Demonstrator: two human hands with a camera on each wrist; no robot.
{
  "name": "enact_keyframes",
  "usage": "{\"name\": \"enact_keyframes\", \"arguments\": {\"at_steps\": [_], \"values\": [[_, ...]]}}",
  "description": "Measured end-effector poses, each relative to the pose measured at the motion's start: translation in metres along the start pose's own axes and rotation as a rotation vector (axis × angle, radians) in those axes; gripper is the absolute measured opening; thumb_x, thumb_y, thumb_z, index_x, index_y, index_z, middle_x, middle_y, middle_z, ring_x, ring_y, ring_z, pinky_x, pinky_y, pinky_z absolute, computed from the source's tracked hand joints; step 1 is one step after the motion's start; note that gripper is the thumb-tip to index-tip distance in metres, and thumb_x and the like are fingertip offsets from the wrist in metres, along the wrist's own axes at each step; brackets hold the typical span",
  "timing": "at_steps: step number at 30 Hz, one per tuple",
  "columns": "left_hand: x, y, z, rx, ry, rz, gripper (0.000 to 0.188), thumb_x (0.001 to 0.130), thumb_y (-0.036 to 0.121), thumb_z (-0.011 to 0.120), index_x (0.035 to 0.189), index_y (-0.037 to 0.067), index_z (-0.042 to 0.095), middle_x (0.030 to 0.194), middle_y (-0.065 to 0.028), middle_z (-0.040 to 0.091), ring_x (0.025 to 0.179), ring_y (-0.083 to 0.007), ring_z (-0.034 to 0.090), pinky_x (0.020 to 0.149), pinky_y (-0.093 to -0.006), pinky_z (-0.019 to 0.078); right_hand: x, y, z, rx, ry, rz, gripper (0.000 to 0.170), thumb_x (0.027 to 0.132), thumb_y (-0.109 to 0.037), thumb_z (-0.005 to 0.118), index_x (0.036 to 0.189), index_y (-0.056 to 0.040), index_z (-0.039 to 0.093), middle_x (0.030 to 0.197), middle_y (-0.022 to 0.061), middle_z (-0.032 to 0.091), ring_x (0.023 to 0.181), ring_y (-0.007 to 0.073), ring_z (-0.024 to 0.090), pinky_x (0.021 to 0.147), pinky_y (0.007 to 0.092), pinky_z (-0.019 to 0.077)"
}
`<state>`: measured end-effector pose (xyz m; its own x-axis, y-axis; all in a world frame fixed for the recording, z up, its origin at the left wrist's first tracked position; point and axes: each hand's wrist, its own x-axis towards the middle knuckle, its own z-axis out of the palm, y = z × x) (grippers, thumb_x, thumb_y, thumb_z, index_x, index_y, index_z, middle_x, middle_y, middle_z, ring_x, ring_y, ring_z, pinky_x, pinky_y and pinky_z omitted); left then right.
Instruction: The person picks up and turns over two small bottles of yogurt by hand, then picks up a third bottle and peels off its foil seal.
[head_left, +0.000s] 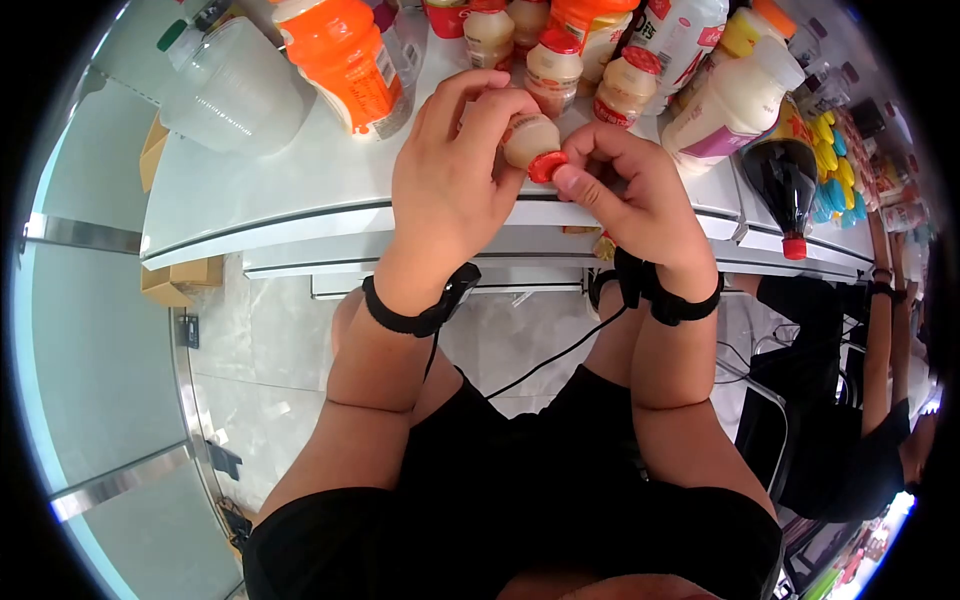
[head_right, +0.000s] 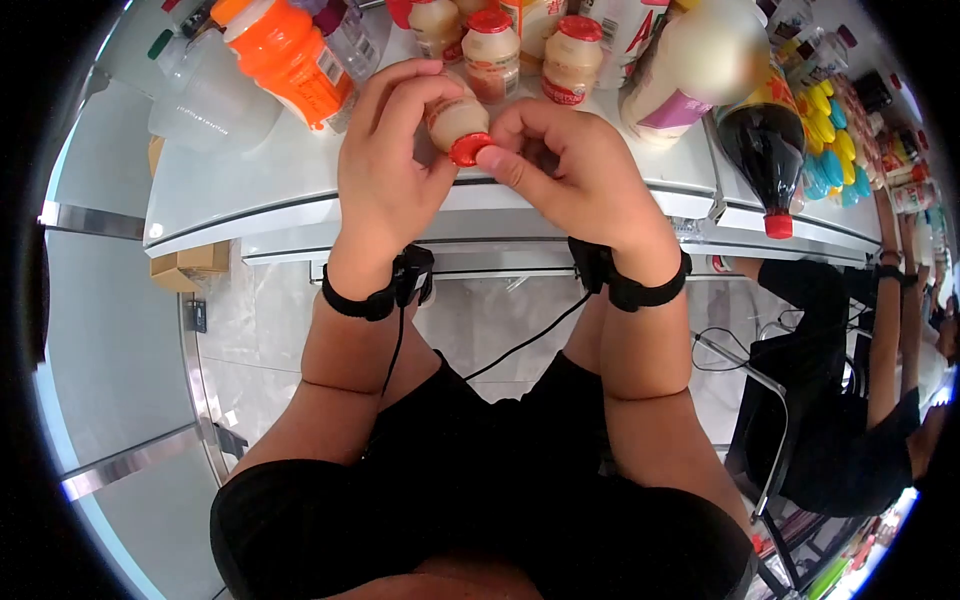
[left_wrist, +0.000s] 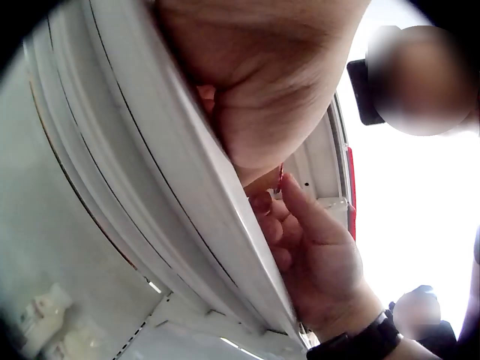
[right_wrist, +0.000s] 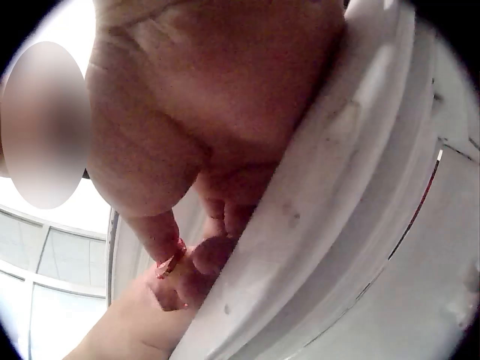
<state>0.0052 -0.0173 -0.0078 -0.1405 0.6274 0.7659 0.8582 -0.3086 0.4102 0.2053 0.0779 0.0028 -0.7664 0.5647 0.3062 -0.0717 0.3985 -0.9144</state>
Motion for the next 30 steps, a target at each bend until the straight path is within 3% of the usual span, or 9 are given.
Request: {"name": "enact_keyframes", "arguments": {"at_steps": [8,11,14,18,21,30], "values": [[-0.0013,0.0008,0.0002,-0.004,-0.009,-0.027,0.053,0.075,-0.001,0.084,0.122,0.019,0.071,0.139,-0.0060,0.064,0.108,-0.0358,0.071,0.084,-0.0453,0.0606,-0.0008,-0.0038,0.0042,-0.049,0.064,0.009,0.017,0.103,-0.013,0.083,0.098,-0.0004,0.073,0.076,-0.0056,0.062,0.068,0.0022,0.052,0.061,0.0220,0.0433],[-0.0003,0.0016,0.0000,0.008,-0.001,-0.014,0.053,0.075,-0.002,0.084,0.121,0.019,0.071,0.138,-0.0060,0.065,0.107,-0.0357,0.072,0.083,-0.0449,0.0606,-0.0004,-0.0028,0.0038,-0.066,0.064,-0.014,0.016,0.103,-0.012,0.083,0.098,-0.0005,0.073,0.076,-0.0062,0.062,0.068,0.0018,0.052,0.060,0.0219,0.0424],[-0.0004,0.0025,0.0000,-0.002,-0.001,-0.018,0.053,0.074,-0.002,0.084,0.121,0.019,0.071,0.138,-0.0062,0.065,0.106,-0.0352,0.073,0.081,-0.0448,0.0607,-0.0019,-0.0059,0.0005,-0.066,0.020,0.000,0.014,0.104,-0.010,0.081,0.101,-0.0010,0.072,0.087,-0.0056,0.067,0.074,0.0007,0.054,0.064,0.0203,0.0427],[-0.0003,0.0041,-0.0019,0.024,-0.029,-0.021,0.055,0.077,-0.001,0.089,0.126,0.013,0.069,0.138,-0.0066,0.068,0.108,-0.0312,0.075,0.085,-0.0401,0.0629,-0.0006,-0.0042,0.0043,-0.015,0.071,-0.049,0.018,0.100,-0.012,0.086,0.095,-0.0014,0.073,0.077,-0.0074,0.063,0.068,0.0006,0.052,0.059,0.0206,0.0414],[-0.0001,0.0037,-0.0006,0.002,-0.016,-0.030,0.053,0.074,-0.002,0.084,0.120,0.019,0.071,0.138,-0.0064,0.066,0.107,-0.0338,0.075,0.080,-0.0441,0.0610,-0.0006,-0.0022,0.0050,-0.007,0.083,-0.070,0.018,0.100,-0.012,0.087,0.094,-0.0016,0.073,0.078,-0.0075,0.063,0.068,0.0003,0.052,0.059,0.0203,0.0410],[-0.0006,0.0030,-0.0003,0.007,-0.003,-0.015,0.054,0.073,-0.002,0.085,0.121,0.019,0.071,0.136,-0.0070,0.066,0.106,-0.0332,0.075,0.079,-0.0430,0.0610,0.0000,-0.0027,0.0053,-0.041,0.084,-0.080,0.018,0.099,-0.012,0.087,0.094,-0.0016,0.073,0.079,-0.0067,0.064,0.067,0.0003,0.052,0.059,0.0206,0.0408]]}}
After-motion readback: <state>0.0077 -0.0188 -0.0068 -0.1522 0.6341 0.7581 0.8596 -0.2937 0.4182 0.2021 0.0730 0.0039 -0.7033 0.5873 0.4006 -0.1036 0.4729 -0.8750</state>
